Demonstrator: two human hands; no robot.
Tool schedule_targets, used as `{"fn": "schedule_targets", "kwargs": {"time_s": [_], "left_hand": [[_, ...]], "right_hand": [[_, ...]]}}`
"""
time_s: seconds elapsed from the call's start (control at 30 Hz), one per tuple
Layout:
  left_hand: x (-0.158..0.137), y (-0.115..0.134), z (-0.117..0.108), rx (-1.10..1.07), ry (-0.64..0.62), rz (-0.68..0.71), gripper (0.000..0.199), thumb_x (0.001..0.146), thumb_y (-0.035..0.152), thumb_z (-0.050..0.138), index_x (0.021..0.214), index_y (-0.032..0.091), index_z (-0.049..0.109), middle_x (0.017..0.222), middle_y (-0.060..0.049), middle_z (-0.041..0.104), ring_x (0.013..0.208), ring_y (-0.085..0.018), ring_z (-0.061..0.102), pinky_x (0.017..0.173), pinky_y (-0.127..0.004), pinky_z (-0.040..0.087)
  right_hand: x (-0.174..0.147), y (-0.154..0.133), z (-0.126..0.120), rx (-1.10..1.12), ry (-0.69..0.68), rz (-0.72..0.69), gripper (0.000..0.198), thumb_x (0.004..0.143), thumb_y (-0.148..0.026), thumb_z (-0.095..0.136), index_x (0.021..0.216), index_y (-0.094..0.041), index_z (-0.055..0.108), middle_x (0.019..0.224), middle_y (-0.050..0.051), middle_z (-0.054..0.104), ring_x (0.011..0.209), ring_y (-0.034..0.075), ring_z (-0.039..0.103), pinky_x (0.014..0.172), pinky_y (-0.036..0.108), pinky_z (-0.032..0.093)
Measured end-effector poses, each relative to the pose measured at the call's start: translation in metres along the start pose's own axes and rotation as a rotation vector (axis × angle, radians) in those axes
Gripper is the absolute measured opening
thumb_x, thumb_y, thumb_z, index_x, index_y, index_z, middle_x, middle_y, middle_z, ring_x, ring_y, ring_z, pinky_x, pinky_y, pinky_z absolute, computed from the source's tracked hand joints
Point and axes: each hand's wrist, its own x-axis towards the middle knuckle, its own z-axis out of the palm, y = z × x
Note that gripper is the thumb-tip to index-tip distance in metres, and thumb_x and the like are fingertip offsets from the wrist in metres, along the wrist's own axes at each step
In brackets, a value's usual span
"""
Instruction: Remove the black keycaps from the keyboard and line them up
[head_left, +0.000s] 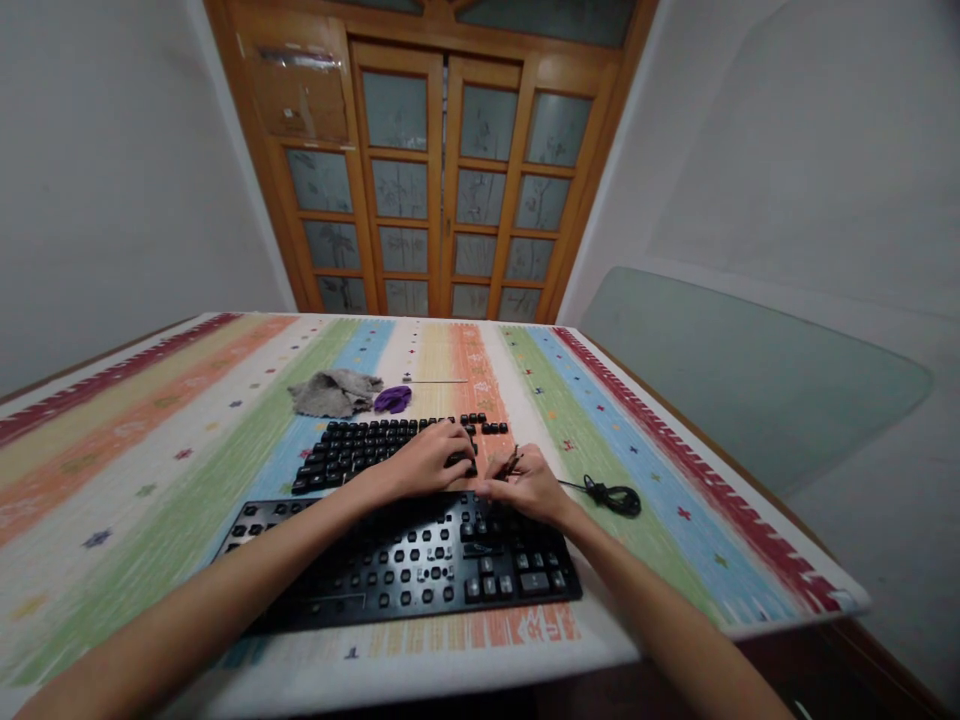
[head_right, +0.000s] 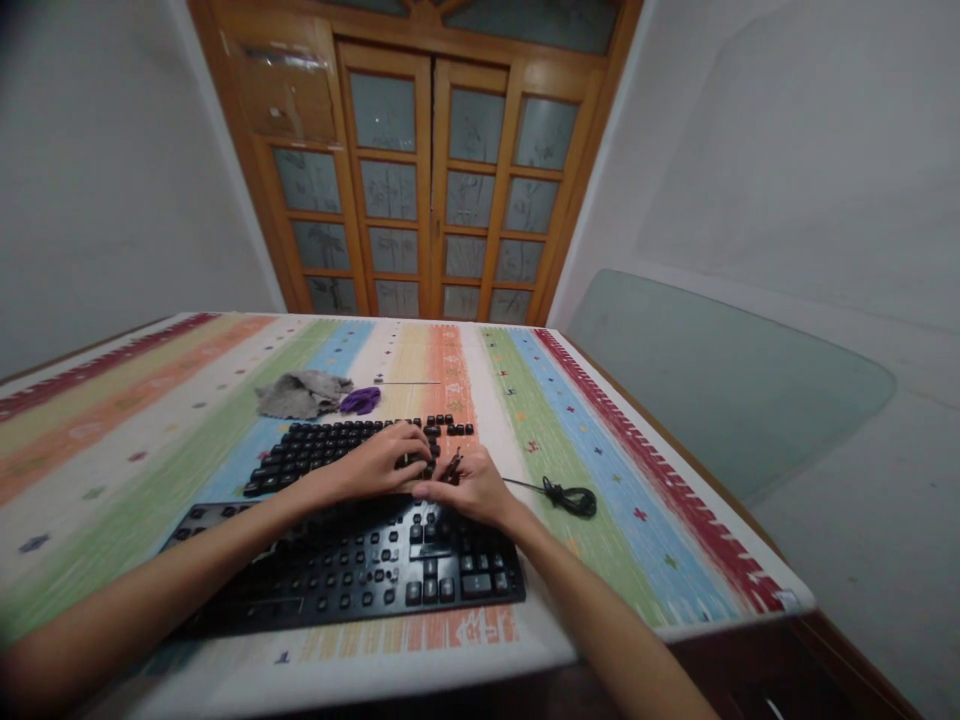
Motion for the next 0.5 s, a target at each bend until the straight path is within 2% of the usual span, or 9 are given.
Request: {"fn": "schedule_targets", "kwargs": {"time_s": [0.13, 0.27, 0.5], "left_hand": [[-0.028, 0.014, -0.004, -0.059, -0.058, -0.022, 0.018, 0.093, 0.022, 0.052, 0.091, 0.017, 0.068, 0.099, -0.007, 0.064, 0.095, -0.020, 0.058, 0.087, -0.033, 0.046], [-0.049, 0.022, -0.003, -0.082, -0.078, -0.041, 0.015, 0.092, 0.022, 0.054, 0.093, 0.018, 0.067, 0.100, -0.007, 0.063, 0.094, -0.020, 0.058, 0.085, -0.032, 0.047], [-0.061, 0.021, 0.006, -0.117, -0.076, -0.078, 0.013, 0.092, 0.021, 0.054, 0.098, 0.018, 0.065, 0.099, -0.007, 0.061, 0.093, -0.020, 0.059, 0.085, -0.031, 0.047]], "right_hand": [[-0.002, 0.000, 0.010, -0.054, -0.075, -0.044, 0.049, 0.080, -0.061, 0.065, 0.058, -0.017, 0.072, 0.047, 0.001, 0.061, 0.042, 0.011, 0.049, 0.045, 0.023, 0.037], [-0.005, -0.002, 0.015, -0.100, -0.077, -0.035, 0.049, 0.079, -0.061, 0.067, 0.056, -0.018, 0.071, 0.046, 0.001, 0.061, 0.042, 0.011, 0.050, 0.048, 0.024, 0.039], [-0.011, -0.003, 0.026, -0.100, -0.052, -0.085, 0.048, 0.078, -0.061, 0.067, 0.058, -0.018, 0.070, 0.050, 0.001, 0.063, 0.044, 0.012, 0.053, 0.048, 0.024, 0.040]]}}
